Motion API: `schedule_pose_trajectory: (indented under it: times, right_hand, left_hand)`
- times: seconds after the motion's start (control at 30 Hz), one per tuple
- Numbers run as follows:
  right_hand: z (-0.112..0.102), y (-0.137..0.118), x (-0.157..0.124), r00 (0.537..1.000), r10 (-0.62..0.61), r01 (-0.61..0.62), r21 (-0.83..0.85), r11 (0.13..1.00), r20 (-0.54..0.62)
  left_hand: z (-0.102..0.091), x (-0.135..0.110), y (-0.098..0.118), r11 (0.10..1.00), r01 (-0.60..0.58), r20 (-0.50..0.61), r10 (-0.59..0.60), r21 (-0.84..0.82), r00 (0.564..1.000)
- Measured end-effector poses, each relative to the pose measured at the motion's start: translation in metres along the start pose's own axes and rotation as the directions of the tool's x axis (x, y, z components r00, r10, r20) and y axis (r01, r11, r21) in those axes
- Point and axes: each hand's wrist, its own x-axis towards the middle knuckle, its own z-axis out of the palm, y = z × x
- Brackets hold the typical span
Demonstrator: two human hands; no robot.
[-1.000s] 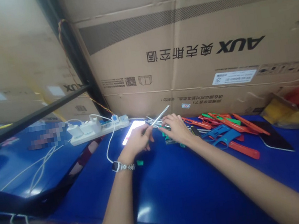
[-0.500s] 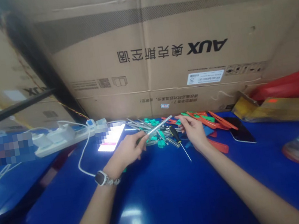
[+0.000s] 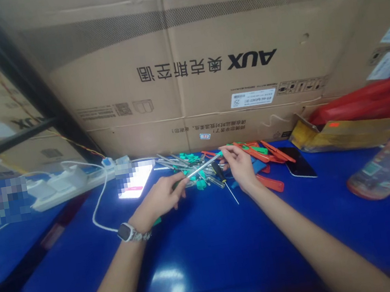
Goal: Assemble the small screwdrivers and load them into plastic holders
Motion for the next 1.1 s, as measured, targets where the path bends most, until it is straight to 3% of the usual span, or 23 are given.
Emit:
schedule_pose_trajectory:
  times: [0.2, 0.37, 0.5, 0.87, 1.1]
  right_hand:
    - [0.005, 0.0, -0.005, 0.998, 0.067, -0.067, -0.041, 0.997, 0.007]
    - [0.005, -0.001, -0.006, 0.996, 0.094, -0.094, -0.024, 0.995, 0.006]
    - [0.004, -0.003, -0.007, 0.99, 0.13, -0.132, 0.041, 0.99, 0.049]
    - [0.005, -0.008, -0.009, 0.962, 0.205, -0.25, 0.273, 0.929, 0.182]
    - [0.005, -0.012, -0.01, 0.926, 0.288, -0.345, 0.243, 0.907, 0.243]
  left_hand:
    - [0.0, 0.0, 0.001, 0.999, -0.023, 0.007, 0.023, 0.035, 1.0]
    - [-0.002, -0.002, 0.006, 0.986, -0.063, -0.023, 0.067, 0.157, 0.997]
    - [-0.004, -0.003, 0.01, 0.971, -0.076, -0.042, 0.088, 0.228, 0.995]
    - [-0.001, -0.001, 0.008, 0.981, -0.095, -0.054, 0.106, 0.17, 0.993]
    - [0.0, -0.001, 0.007, 0.935, -0.099, -0.093, 0.138, 0.342, 0.986]
